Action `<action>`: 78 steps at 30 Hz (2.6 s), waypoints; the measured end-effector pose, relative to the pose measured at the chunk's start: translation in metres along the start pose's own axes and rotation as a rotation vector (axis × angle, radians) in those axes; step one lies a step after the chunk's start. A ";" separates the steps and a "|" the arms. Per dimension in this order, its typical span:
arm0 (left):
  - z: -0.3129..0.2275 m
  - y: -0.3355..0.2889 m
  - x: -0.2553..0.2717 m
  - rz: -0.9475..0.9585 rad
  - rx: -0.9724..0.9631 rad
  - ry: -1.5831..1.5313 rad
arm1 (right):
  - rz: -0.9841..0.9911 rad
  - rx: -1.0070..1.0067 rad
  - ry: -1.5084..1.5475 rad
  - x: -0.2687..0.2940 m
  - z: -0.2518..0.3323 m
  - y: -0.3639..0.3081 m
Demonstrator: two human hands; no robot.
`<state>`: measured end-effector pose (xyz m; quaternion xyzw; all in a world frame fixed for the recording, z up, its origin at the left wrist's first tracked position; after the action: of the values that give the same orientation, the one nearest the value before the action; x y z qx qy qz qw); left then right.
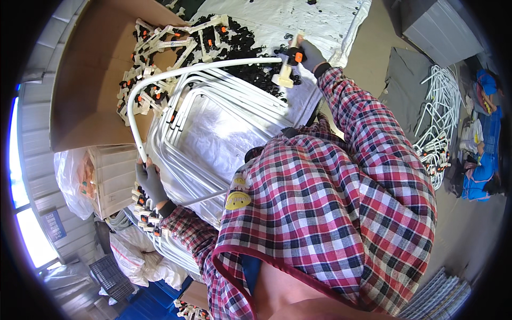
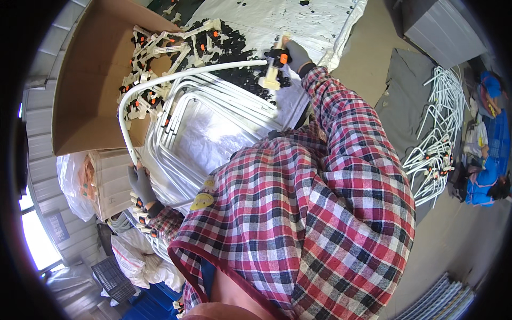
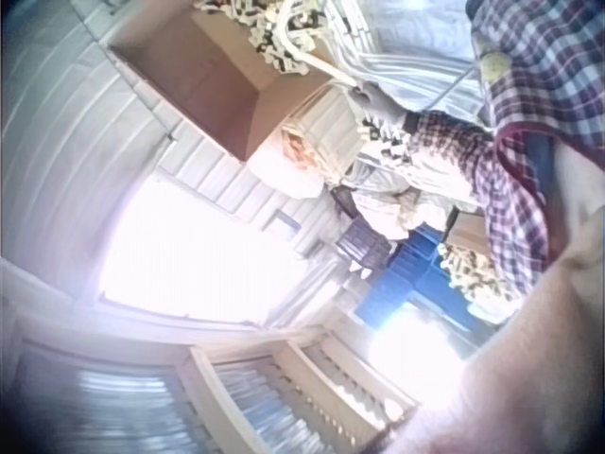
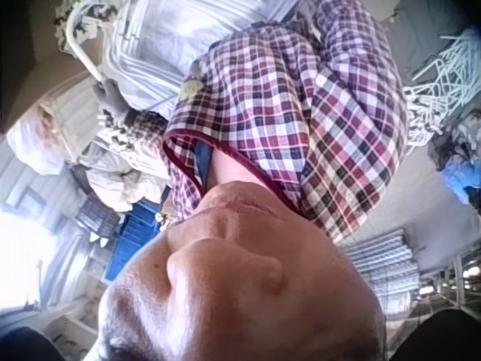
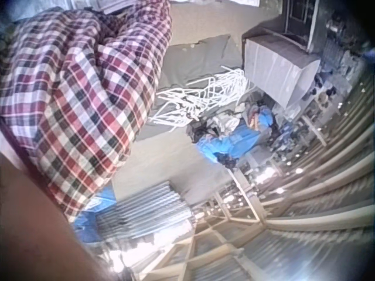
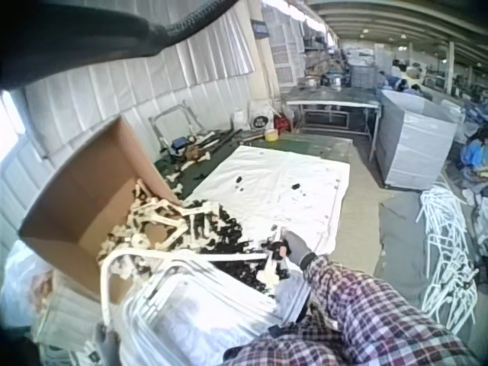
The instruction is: The person repeatedly picks up white plastic hanger frames and small black and orange components from a table, attaches the components to the frames, and places the assembled hangers into a stack. The process is repeated continuously throughout the clip.
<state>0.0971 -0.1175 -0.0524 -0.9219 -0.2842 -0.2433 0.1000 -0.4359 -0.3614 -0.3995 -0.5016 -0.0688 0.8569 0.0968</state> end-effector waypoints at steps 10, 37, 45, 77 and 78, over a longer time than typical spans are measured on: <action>-0.018 0.012 -0.016 -0.021 -0.099 0.110 | 0.011 0.163 -0.355 -0.029 0.010 0.011; -0.021 0.018 -0.021 0.050 -0.070 0.042 | 0.072 0.176 -0.712 -0.034 0.015 0.002; -0.064 -0.007 -0.050 0.136 -0.072 0.100 | 0.851 0.325 -1.192 -0.187 0.048 -0.079; -0.105 -0.050 -0.066 0.326 -0.092 -0.027 | -0.465 0.545 -1.663 -0.023 0.305 0.111; -0.107 -0.053 -0.065 0.339 -0.132 -0.013 | -0.428 0.547 -1.705 -0.039 0.299 0.112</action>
<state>-0.0222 -0.1400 0.0093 -0.9627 -0.1090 -0.2354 0.0773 -0.6895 -0.4856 -0.2451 0.3637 -0.0034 0.8868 0.2852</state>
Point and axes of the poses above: each hand's wrist, its own y-axis towards the middle knuckle, its own x-axis out of the back of the hand, z = x × y, the point moved 7 cm from there along y, towards the middle knuckle, and after that the axes turned 10 degrees about x, right-handed, at the moved point
